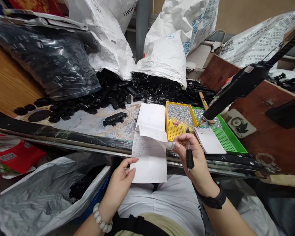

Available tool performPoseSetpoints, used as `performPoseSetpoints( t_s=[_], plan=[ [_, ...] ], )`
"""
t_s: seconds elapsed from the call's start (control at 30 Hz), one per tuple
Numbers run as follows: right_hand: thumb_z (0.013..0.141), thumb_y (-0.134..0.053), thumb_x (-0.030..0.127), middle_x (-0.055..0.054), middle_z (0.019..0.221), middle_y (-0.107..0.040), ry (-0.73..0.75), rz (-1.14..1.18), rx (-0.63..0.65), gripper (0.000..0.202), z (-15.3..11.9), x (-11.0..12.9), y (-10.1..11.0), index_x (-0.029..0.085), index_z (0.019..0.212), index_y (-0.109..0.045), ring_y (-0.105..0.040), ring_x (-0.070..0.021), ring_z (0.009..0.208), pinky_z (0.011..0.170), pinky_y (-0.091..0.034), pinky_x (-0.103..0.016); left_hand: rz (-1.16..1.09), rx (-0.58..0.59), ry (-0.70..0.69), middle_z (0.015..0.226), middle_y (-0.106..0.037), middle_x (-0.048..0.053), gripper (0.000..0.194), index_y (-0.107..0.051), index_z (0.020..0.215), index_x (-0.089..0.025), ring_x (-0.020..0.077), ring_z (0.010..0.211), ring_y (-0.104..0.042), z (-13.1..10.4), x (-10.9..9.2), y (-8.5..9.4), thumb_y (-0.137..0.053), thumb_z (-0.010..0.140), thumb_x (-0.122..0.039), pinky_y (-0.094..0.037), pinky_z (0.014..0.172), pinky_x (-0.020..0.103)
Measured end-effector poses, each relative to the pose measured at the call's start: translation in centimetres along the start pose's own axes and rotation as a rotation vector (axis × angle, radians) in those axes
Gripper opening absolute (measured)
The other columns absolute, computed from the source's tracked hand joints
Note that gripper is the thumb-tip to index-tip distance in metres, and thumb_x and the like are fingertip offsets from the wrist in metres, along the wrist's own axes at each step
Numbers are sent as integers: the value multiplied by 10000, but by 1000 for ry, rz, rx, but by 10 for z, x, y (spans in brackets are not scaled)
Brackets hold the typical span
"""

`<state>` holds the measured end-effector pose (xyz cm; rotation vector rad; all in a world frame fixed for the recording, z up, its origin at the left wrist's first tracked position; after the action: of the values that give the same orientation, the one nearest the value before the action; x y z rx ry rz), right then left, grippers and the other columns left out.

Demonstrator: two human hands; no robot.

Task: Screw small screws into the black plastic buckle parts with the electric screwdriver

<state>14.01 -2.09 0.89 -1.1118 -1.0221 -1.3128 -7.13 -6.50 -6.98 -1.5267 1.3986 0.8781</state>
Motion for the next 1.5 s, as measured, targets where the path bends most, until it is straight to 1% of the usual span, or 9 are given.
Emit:
performPoseSetpoints(
  t_s=[0.17,0.37,0.5,0.6,0.87,1.1,1.2,1.37,1.5],
  plan=[
    [868,-517,249,6,806,-536,12,-252,252,53,-19,-2,-3,241,900,-476,-521,-122,726,680,-419,-264,-159,-109,-5,1024,-676,83,379,-641,994,-147,221,969,-591,2,-7,1,-513,811,-454,-461,801,278],
    [893,-423,182,-18,838,-553,62,-461,439,70,-41,-12,-3,227,909,-474,-508,-139,753,684,-407,-276,-349,-72,74,985,-705,112,636,-634,1092,-97,267,1001,-601,1,-17,-4,-432,794,-621,-480,832,334],
    [878,-387,106,-27,854,-544,183,-564,552,176,-48,-13,-6,214,970,-491,-499,-134,766,690,-403,-260,-279,-31,41,1029,-695,100,553,-628,1095,-106,255,1021,-593,2,-19,-6,-538,777,-550,-481,836,317],
    [855,-361,56,-26,835,-524,244,-607,595,245,-50,-13,-8,204,1003,-488,-478,-129,741,665,-393,-244,-252,-9,42,1044,-690,92,463,-628,1071,-113,242,1013,-596,3,-17,-7,-629,751,-448,-482,827,300],
    [777,-352,-25,-7,773,-490,253,-634,621,343,-52,-12,-9,205,1000,-476,-438,-127,697,626,-368,-229,-193,-22,92,956,-712,79,440,-629,1004,-116,223,892,-636,4,-11,-5,-695,689,-416,-501,762,294],
    [813,-406,40,-33,833,-565,213,-684,668,229,-51,-8,-5,203,959,-472,-497,-143,738,661,-406,-255,-140,27,97,949,-712,62,403,-605,1012,-138,195,845,-644,-2,-5,-4,-684,705,-386,-490,780,283],
    [819,-430,71,-28,808,-580,279,-683,593,190,-30,0,-3,202,944,-487,-528,-143,727,659,-416,-252,-128,30,97,943,-711,53,358,-613,973,-148,180,844,-639,-5,-1,-4,-671,718,-392,-479,788,264],
    [835,-439,130,-37,815,-578,392,-813,219,84,48,11,-2,192,862,-490,-550,-151,746,684,-414,-256,-121,25,82,887,-712,28,298,-618,905,-169,152,790,-626,-9,4,-2,-664,724,-401,-466,772,239],
    [777,-374,25,-75,967,-606,287,-1152,243,273,112,2,-10,175,983,-472,-558,-176,877,727,-400,-255,-100,2,79,765,-698,3,266,-614,798,-176,126,646,-574,-13,4,-2,-679,696,-413,-457,662,222]
  ],
)
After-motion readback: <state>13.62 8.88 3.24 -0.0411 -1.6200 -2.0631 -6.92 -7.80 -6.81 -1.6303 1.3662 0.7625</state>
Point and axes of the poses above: each hand's wrist, its own z-axis towards the middle knuckle, its own y-axis out of the back of the hand, x = y × z, the point moved 2 cm from there along z, towards the middle knuckle
